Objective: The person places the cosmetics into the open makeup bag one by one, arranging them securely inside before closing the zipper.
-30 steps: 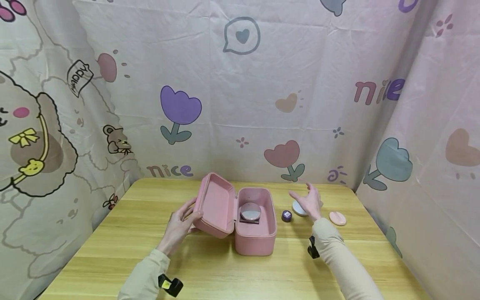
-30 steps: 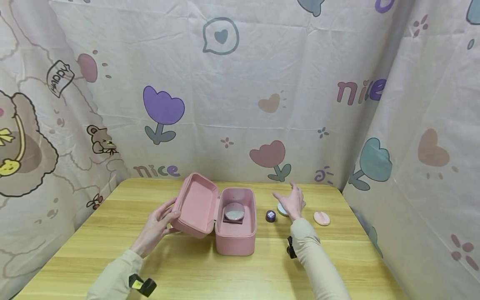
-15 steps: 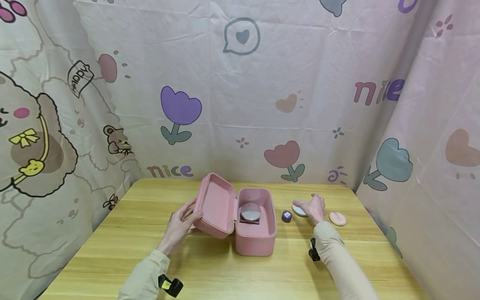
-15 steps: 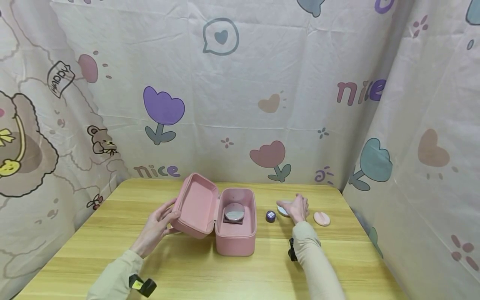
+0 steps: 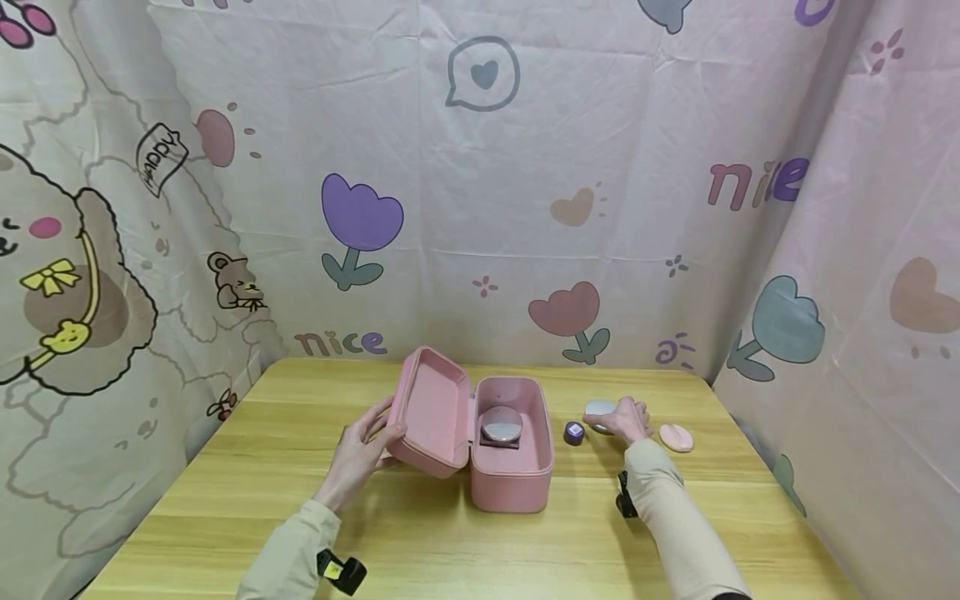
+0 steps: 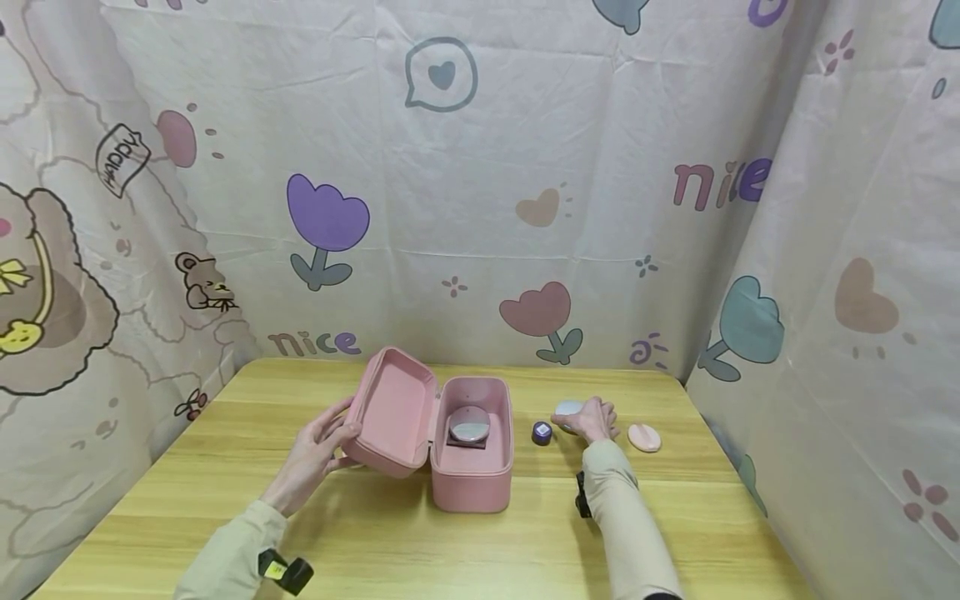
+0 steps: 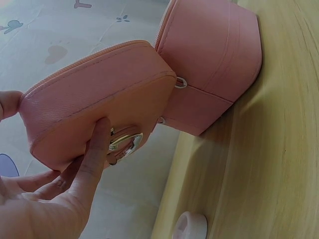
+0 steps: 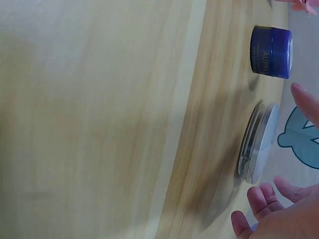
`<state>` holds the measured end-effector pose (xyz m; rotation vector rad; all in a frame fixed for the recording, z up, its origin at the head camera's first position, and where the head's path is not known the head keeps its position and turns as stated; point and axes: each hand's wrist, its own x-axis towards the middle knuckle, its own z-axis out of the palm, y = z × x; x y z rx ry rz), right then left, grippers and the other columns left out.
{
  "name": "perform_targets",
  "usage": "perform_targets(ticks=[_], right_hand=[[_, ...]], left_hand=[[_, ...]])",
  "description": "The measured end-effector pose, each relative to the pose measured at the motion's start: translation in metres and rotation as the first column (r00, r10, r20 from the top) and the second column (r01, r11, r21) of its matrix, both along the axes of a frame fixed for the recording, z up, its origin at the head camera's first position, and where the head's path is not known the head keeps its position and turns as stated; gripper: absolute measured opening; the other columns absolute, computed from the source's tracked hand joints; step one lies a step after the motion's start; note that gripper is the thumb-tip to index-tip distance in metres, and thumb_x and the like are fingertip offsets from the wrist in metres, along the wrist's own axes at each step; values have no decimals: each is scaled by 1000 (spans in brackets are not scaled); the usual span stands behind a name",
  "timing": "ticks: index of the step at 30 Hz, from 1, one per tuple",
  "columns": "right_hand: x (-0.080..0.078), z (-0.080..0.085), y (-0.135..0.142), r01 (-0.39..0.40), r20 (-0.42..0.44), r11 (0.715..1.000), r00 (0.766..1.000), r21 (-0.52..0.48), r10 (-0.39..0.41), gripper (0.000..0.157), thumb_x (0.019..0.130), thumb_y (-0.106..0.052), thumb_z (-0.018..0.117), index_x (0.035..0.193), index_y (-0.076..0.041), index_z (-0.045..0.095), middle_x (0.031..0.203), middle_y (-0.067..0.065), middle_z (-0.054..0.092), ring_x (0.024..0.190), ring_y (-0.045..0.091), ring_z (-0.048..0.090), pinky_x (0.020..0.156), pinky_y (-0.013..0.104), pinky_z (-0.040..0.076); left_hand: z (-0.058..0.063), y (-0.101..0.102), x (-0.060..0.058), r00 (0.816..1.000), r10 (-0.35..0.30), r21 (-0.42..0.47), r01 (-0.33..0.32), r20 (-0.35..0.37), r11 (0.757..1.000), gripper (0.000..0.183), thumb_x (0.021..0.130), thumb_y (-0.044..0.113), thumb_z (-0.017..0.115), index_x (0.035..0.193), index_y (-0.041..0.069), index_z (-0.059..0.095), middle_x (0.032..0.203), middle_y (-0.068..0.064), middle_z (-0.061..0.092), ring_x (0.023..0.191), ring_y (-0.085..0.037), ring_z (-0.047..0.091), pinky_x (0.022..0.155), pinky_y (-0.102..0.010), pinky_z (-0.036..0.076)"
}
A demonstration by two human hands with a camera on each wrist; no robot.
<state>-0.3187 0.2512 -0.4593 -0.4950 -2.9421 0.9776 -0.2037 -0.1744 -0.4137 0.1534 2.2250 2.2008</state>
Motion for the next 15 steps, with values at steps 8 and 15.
perform_targets(ticks=[8,15], right_hand=[[-1,-1,1,7,35,1000,999,19,-8,87,75,-41,84,126,17,43,125,41,42,119,53,43,105,67,39],[-4,-7,2,-1,48,999,999,49,-2,90,72,-40,86,126,17,42,121,39,44,116,52,46,102,64,42]], left_hand=[[0,0,0,1000,-1,3,1,8,1000,67,99,21,59,158,9,29,160,-27,33,134,-45,52,101,-52,56],[0,0,-1,1000,-8,10,8,12,1000,67,100,20,59,158,9,29,160,-27,33,136,-46,50,101,-52,56]])
